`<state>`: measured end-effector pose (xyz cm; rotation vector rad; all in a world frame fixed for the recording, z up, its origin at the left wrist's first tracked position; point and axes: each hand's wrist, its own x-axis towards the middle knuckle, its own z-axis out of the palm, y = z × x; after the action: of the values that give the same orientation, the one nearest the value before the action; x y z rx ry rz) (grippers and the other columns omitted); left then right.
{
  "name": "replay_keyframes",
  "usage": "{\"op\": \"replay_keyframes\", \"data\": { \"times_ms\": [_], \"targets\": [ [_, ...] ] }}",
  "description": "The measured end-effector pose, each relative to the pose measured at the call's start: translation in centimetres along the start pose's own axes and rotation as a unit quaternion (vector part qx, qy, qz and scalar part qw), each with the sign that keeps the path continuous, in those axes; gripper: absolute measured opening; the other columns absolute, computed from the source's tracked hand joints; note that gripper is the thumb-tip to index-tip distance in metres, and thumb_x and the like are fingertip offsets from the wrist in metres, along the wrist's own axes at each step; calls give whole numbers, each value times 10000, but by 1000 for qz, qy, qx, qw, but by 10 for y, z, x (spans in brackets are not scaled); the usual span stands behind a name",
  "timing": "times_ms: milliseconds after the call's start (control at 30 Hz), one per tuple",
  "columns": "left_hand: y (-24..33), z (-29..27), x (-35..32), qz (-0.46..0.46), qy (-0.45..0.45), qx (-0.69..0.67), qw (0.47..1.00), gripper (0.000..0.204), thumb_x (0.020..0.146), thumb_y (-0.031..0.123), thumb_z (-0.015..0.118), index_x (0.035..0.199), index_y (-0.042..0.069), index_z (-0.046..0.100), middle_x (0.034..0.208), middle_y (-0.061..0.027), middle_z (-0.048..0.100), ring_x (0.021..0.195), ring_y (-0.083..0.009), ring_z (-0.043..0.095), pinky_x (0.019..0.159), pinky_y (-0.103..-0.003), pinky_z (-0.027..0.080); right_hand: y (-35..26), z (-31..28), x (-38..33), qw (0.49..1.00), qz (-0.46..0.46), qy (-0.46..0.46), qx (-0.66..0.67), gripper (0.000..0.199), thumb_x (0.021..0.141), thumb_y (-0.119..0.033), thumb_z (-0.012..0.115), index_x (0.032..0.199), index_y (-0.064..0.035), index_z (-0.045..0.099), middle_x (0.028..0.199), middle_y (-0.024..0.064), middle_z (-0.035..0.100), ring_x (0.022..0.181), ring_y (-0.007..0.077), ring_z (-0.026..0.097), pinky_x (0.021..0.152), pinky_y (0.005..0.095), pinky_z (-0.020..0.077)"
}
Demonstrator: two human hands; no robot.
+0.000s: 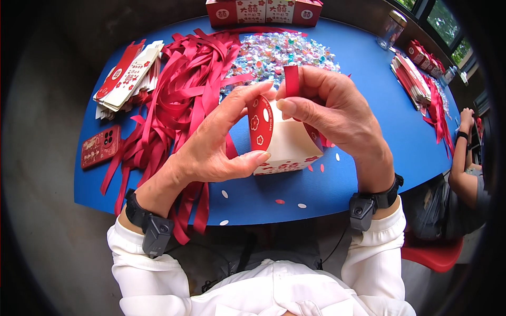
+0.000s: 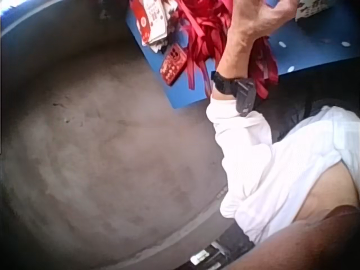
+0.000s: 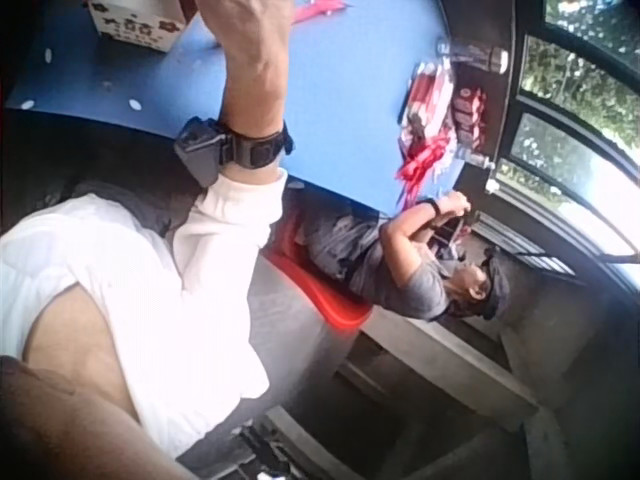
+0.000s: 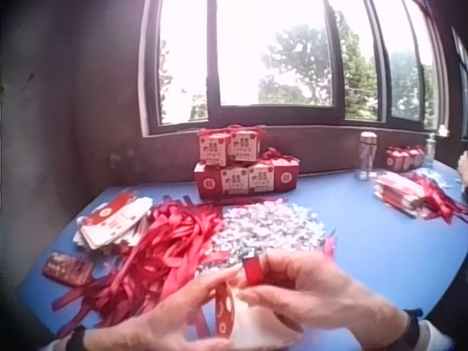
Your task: Assembling a cardboard gift box, filling it with candy, and tying a decorative ribbon.
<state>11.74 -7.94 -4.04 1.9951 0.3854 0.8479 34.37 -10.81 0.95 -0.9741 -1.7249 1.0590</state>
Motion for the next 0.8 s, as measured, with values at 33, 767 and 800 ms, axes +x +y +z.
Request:
{"op": "replay_keyframes", "data": {
  "times_ms": [33, 767, 800],
  "targets": [
    [0, 1, -1, 5, 12, 0, 1000, 919, 780, 104, 738, 1554, 42, 246, 1441, -159, 443, 1393, -266, 426, 1206, -425, 284, -2, -1, -1, 1000, 4, -8, -12, 254, 1004, -226, 638, 922, 12, 673, 792, 13, 652, 713, 47, 565, 608, 234, 470],
    [-11, 5, 3, 68, 42, -61, 995, 924, 738, 37, 727, 1468, 85, 163, 1419, -202, 440, 1369, -302, 445, 1203, -441, 307, -12, 2, -5, 987, -4, -34, -155, 340, 961, -253, 568, 786, 14, 683, 689, 138, 623, 617, 218, 610, 614, 356, 487],
    [-11, 4, 1, 67, 43, -60, 995, 924, 738, 37, 727, 1468, 85, 163, 1419, -202, 440, 1369, -302, 445, 1203, -441, 307, -12, 3, -4, 987, -5, -35, -155, 340, 961, -253, 568, 786, 14, 683, 689, 138, 623, 617, 218, 610, 614, 356, 487]
  ]
}}
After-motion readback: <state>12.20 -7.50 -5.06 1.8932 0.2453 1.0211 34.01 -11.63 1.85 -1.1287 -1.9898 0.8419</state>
